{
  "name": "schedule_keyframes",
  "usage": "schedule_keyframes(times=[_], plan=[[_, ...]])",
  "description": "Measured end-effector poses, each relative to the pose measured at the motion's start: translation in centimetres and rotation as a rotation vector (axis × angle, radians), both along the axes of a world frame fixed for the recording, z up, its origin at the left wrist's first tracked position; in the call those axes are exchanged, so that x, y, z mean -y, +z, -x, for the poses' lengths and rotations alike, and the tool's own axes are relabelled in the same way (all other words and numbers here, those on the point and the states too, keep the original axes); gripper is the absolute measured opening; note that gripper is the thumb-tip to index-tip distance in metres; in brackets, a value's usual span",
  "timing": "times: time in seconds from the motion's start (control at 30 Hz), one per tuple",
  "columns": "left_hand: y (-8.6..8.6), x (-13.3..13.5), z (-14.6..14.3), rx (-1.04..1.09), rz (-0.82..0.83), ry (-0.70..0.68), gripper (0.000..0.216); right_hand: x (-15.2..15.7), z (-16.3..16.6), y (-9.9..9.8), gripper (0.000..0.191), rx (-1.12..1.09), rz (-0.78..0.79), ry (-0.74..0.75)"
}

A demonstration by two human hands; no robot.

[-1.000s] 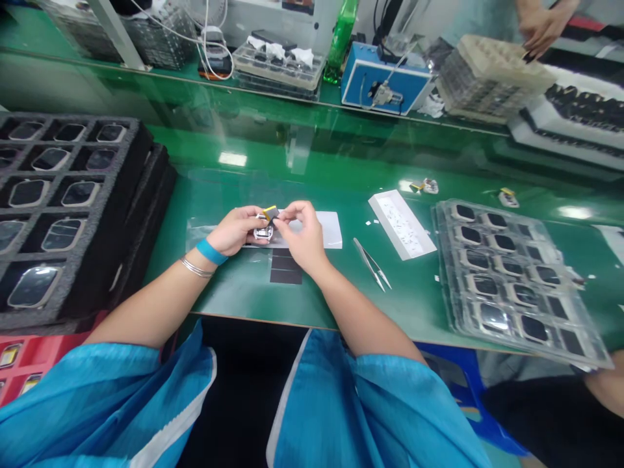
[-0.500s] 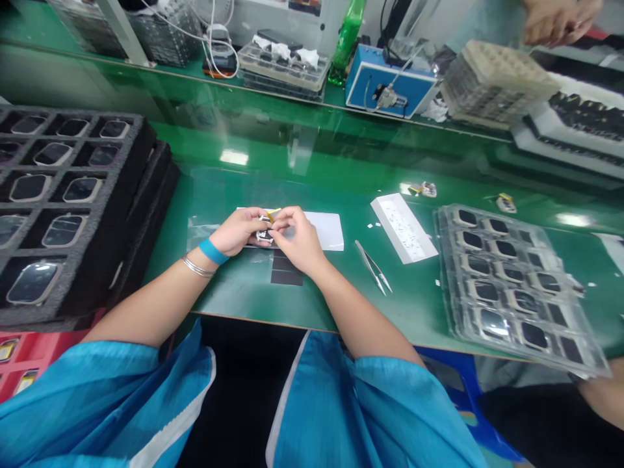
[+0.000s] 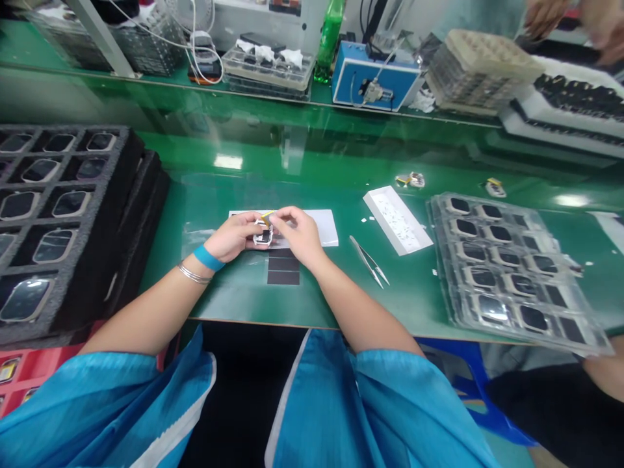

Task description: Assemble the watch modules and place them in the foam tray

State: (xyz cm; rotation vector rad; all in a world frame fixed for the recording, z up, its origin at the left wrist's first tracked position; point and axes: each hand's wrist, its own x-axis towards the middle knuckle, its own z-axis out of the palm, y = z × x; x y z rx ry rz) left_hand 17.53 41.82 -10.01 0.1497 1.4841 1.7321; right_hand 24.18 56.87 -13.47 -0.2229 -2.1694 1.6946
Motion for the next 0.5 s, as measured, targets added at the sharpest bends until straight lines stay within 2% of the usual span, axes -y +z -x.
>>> schedule_keyframes(times=[0.13,0.23,0.37,0.5], plan=[[-0.2,0.1,0.0,0.053,-0.084,-0.093,0.026,0.4,-0.4,0.6,0.02,-0.073,-0.112,-0.105],[-0.6,-0.1,-0.1,0.002,-0.054,-0.042,0.028,0.8,-0.8,1.0,0.013,-0.102,-0.214,-0.11],[-0.7,-0.3,-0.2,0.005,0.022,-0.003,0.014,1.2,-1.0,1.0,0.009,-0.161,-0.387,-0.091],[-0.3,-0.1,0.2,0.14,-0.083,0.039,0.021,1.4,-1.0,1.0,0.01,-0.225,-0.591,-0.052]])
